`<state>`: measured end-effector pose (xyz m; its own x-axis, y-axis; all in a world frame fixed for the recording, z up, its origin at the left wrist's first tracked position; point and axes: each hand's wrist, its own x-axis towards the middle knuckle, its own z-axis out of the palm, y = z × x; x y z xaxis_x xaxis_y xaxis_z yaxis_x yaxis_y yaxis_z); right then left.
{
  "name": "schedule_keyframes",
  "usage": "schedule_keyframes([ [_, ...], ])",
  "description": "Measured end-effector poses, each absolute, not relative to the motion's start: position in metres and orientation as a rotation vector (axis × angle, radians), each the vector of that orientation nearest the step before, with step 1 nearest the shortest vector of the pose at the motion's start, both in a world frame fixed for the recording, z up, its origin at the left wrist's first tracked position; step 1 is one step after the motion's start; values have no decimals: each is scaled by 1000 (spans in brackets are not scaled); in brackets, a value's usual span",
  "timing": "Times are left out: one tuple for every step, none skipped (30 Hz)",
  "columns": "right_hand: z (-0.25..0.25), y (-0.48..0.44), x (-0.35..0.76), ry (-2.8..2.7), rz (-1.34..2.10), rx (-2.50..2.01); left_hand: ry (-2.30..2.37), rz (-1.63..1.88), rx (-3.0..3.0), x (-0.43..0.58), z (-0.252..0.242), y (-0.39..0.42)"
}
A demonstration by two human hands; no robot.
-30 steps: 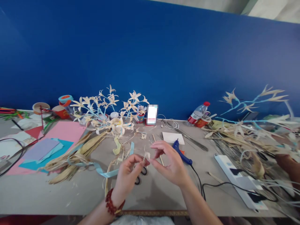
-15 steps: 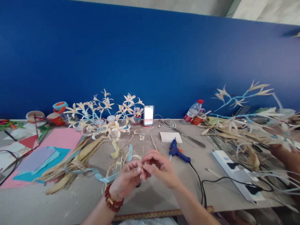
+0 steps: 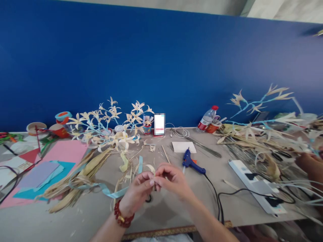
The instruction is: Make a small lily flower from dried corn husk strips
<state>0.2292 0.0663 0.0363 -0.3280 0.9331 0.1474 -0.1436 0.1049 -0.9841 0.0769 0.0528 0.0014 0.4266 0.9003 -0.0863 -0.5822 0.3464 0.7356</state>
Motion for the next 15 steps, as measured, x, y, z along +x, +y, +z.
schedule_keyframes([
  [38, 67, 230, -1480, 1266, -893, 603, 1089, 728, 78, 0, 53],
  [39, 67, 230, -1532, 1137, -937, 671, 1150, 774, 78, -1, 52],
  [40, 66, 229, -1566, 1037, -966, 735, 1205, 826, 79, -2, 51],
  [41, 66, 229, -1583, 972, -983, 795, 1249, 878, 79, -4, 51],
  [41, 66, 228, -1588, 943, -990, 843, 1282, 925, 79, -5, 50],
  [40, 66, 228, -1585, 940, -992, 879, 1303, 962, 80, -6, 49],
  [40, 66, 228, -1581, 950, -992, 903, 1312, 988, 80, -7, 48],
  [39, 66, 228, -1575, 964, -989, 917, 1313, 1003, 80, -8, 47],
  [37, 66, 228, -1569, 979, -987, 923, 1310, 1012, 81, -8, 46],
  [36, 66, 228, -1560, 994, -986, 926, 1304, 1020, 81, -8, 46],
  [34, 67, 229, -1548, 1013, -986, 928, 1296, 1030, 82, -8, 45],
  [33, 67, 229, -1533, 1035, -986, 931, 1287, 1040, 83, -8, 45],
  [31, 67, 229, -1515, 1056, -986, 931, 1280, 1048, 83, -8, 45],
  [30, 67, 229, -1495, 1074, -986, 927, 1274, 1047, 84, -8, 45],
  [29, 66, 228, -1477, 1088, -983, 915, 1266, 1037, 85, -8, 46],
])
